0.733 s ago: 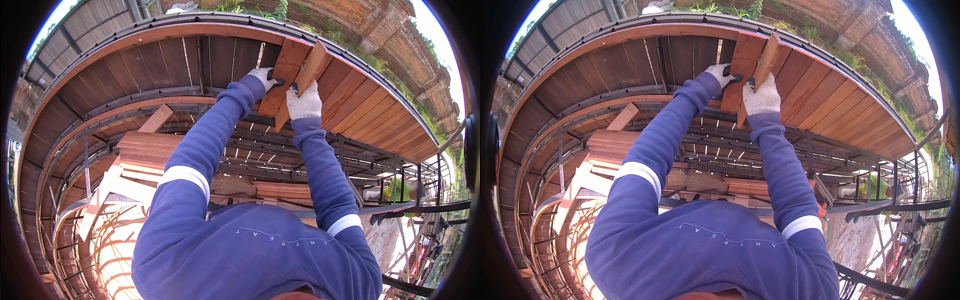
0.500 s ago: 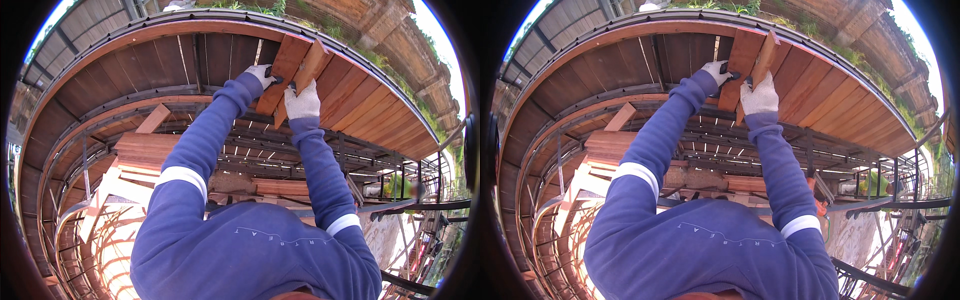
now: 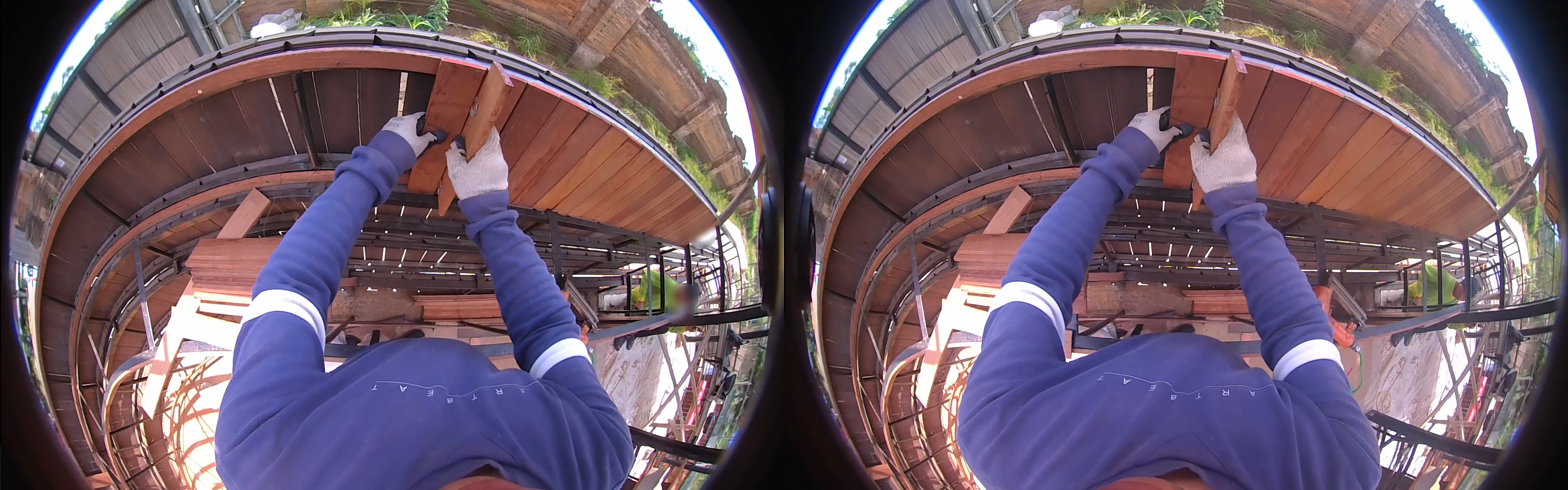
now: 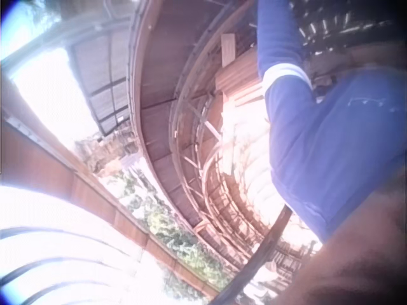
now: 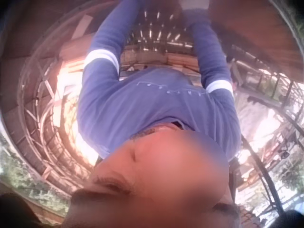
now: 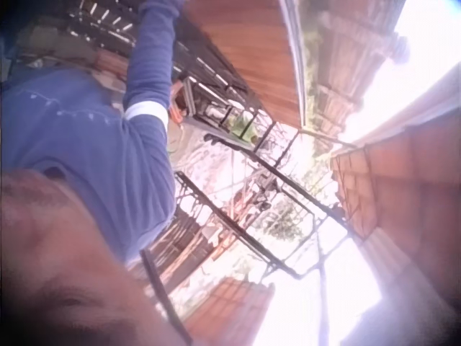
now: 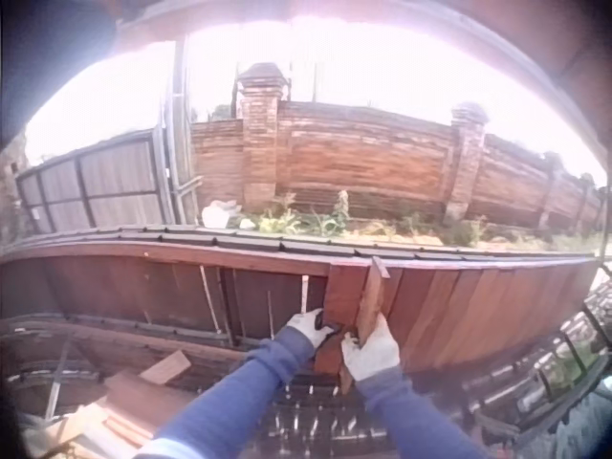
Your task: The person positions wooden slats against a curved metal frame and secures them using a nail gun. They pick up new slats from a pile, align them with the existing slats, and nail them into place.
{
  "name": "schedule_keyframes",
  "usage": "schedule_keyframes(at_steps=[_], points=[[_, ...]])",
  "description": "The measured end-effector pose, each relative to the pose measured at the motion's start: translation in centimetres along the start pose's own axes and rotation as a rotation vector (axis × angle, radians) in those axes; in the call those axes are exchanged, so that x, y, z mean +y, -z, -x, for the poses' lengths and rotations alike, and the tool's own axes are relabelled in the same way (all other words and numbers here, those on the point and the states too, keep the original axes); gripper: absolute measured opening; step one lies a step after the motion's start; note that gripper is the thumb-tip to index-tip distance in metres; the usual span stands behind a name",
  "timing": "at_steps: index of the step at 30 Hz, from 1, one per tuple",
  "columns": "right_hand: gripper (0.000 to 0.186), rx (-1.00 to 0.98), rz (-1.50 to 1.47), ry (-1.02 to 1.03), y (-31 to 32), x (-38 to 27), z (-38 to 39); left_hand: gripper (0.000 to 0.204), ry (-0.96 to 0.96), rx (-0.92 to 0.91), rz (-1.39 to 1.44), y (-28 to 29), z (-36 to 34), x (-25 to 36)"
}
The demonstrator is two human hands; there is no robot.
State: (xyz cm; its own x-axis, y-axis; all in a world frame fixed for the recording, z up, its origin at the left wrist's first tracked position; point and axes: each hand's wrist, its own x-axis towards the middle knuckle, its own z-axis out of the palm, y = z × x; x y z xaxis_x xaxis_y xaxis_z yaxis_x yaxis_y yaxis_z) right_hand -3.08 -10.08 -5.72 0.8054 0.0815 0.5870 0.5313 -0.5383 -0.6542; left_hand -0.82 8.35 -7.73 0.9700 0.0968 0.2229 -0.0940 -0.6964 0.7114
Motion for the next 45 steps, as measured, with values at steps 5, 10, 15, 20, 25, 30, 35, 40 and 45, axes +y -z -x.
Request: schedule_keyframes(at_steps=[5,10,15,20,25,30,35,40,45], points=[[0.073,-0.047,0.04,0.044,0.2,0.9,0.1,0.047,0.042,0.027,0.002,-0.7,0.2,-0.9],[0.08,-0.096,0.04,0.036,0.7,0.5,0.6,0.048,0.051,0.009,-0.008,0.2,0.8,0.7],[0.079,-0.067,0.038,0.061,0.7,0.8,0.5,0.048,0.089,-0.027,-0.004,0.3,0.7,1.0],[0.078,-0.061,0.043,0.067,0.8,1.4,0.5,0.05,0.068,-0.056,0.021,0.0,0.2,0.6],[0.076,-0.108,0.03,0.009,0.8,0.8,0.5,0.046,-0.011,0.021,0.004,0.1,0.7,-0.5],[0.079,-0.151,0.063,-0.003,1.9,1.1,0.4,0.043,0.051,0.052,-0.052,-0.1,1.0,1.5],[0.087,-0.29,0.035,-0.095,1.9,0.6,1.9,0.039,0.07,0.049,-0.013,0.7,1.0,0.1],[0.097,-0.269,0.041,-0.081,4.0,1.2,3.3,0.055,0.133,-0.045,-0.35,0.8,0.3,1.2],[0.101,-0.251,-0.007,-0.05,10.2,2.3,7.4,0.064,0.094,-0.046,-0.627,1.4,0.5,3.0]])
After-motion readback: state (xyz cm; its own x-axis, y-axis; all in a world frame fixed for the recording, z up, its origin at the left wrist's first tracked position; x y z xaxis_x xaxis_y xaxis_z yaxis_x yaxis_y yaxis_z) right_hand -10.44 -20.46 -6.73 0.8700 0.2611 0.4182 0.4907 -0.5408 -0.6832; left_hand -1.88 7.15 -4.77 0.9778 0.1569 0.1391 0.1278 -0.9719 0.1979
